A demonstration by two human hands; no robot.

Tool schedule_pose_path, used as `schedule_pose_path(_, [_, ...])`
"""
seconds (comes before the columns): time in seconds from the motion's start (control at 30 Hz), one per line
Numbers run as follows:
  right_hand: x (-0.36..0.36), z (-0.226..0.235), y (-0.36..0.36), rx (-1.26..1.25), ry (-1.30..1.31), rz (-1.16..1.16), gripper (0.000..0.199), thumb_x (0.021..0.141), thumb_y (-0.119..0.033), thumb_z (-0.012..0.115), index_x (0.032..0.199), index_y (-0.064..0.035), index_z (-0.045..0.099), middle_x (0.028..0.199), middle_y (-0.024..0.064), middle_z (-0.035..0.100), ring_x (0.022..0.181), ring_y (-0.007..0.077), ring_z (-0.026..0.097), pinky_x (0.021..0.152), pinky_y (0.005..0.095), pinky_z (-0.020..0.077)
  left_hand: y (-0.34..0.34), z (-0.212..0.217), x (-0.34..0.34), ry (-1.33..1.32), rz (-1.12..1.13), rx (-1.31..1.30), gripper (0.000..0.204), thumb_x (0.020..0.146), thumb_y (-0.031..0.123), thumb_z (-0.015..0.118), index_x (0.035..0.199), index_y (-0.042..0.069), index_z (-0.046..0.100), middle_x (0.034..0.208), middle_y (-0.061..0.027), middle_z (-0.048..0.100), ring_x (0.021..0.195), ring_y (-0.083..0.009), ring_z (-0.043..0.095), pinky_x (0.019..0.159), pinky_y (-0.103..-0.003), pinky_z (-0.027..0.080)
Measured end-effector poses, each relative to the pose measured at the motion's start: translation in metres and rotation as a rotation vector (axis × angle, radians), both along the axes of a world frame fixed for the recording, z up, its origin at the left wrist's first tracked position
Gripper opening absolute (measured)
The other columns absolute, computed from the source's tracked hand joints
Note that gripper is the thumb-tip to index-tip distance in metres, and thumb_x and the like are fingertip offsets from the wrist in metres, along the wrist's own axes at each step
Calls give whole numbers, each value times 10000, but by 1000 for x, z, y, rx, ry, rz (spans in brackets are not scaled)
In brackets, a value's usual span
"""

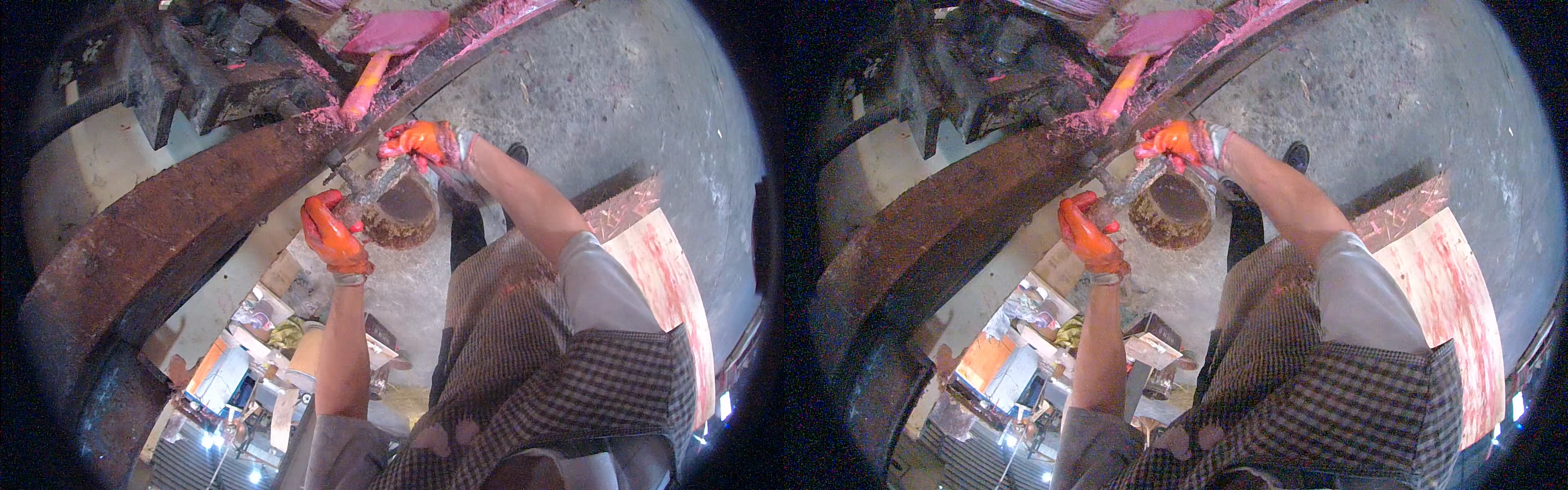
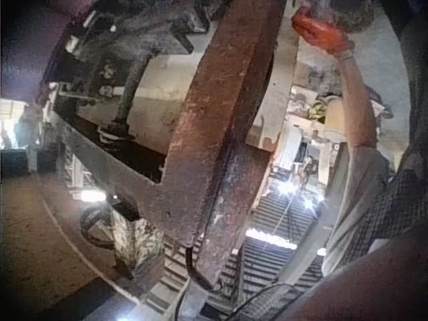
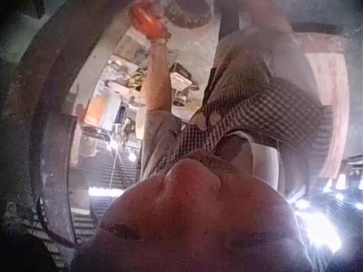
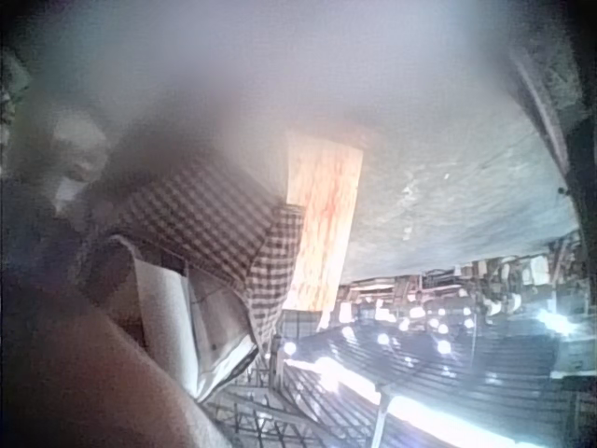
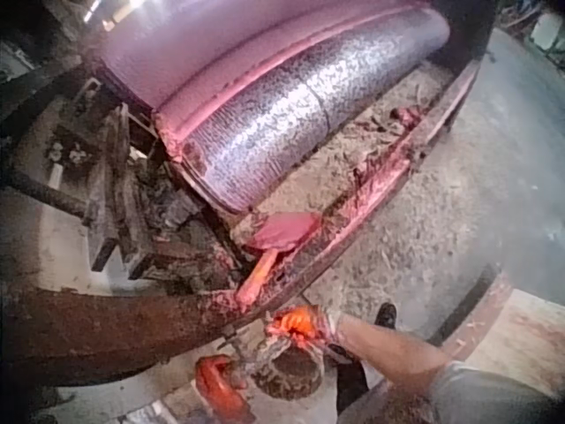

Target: The person scrapes pink residue from a metal bar and the surface of large industrial rollers using a metal tool and then wipes the bar with a cloth.

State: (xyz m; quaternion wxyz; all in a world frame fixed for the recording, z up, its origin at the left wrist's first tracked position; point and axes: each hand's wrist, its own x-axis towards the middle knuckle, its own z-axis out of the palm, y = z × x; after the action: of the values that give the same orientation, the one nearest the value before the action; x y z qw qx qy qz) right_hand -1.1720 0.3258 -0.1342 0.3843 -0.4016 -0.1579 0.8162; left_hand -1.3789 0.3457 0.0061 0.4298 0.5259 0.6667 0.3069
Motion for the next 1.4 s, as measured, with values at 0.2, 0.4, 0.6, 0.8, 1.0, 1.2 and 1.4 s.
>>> schedule_pose_path(0.2, [-39, -84, 30, -8, -52, 135, 235, 930, -257, 655, 1118, -127, 712, 982, 8, 701, 623, 154, 615, 516, 350, 489, 1, 0, 3, 19, -66, 27, 419, 1013, 449, 467, 969, 67, 633, 913, -37, 612, 732, -136, 587, 471, -244, 458])
schedule_pose_path(0.4, [-29, -52, 14, 620, -1002, 344, 354, 931, -386, 616, 1050, -71, 724, 1075, 128, 723, 902, 286, 711, 814, 425, 553, 6, -2, -15, 46, -114, 18, 379, 1018, 400, 473, 931, 67, 632, 965, -31, 606, 797, -132, 569, 492, -241, 463])
schedule_pose_path(0.6, [65, 3, -66, -49, -1005, 115, 580, 909, -563, 617, 1097, -24, 721, 1126, 197, 724, 1048, 362, 691, 925, 430, 525, -1, 11, 8, 24, -72, -4, 360, 1012, 403, 476, 928, 84, 621, 966, -11, 598, 839, -123, 554, 501, -243, 448])
schedule_pose_path(0.8, [203, 109, -37, -105, -1000, -360, 746, 837, -690, 690, 1208, -43, 696, 1000, 111, 732, 801, 235, 692, 704, 398, 572, 2, 7, 0, 6, -52, -12, 337, 1004, 401, 493, 939, 97, 623, 963, -2, 605, 830, -118, 557, 504, -241, 443])
schedule_pose_path(1.0, [361, 77, 11, 538, -1823, -8, 224, 872, -228, 718, 1049, -91, 709, 1082, 132, 673, 975, 267, 648, 831, 381, 541, 5, 3, 5, -11, -27, -60, 365, 1010, 430, 500, 951, 95, 633, 980, -10, 631, 844, -115, 571, 502, -231, 457])
schedule_pose_path(1.2, [374, 80, 15, 168, -2002, -202, 412, 883, -439, 695, 1035, -59, 743, 1020, 194, 739, 947, 369, 702, 834, 454, 554, 2, 10, 7, -21, 29, -46, 371, 1020, 435, 504, 977, 93, 640, 996, -15, 649, 868, -105, 583, 492, -229, 469])
schedule_pose_path(1.4, [414, 58, -3, 264, -2260, -16, 418, 882, -381, 684, 1149, -60, 705, 1048, 212, 723, 979, 387, 692, 859, 465, 544, 2, 3, 7, -23, -9, -46, 362, 1022, 424, 503, 994, 90, 640, 991, -15, 647, 871, -104, 584, 479, -229, 471])
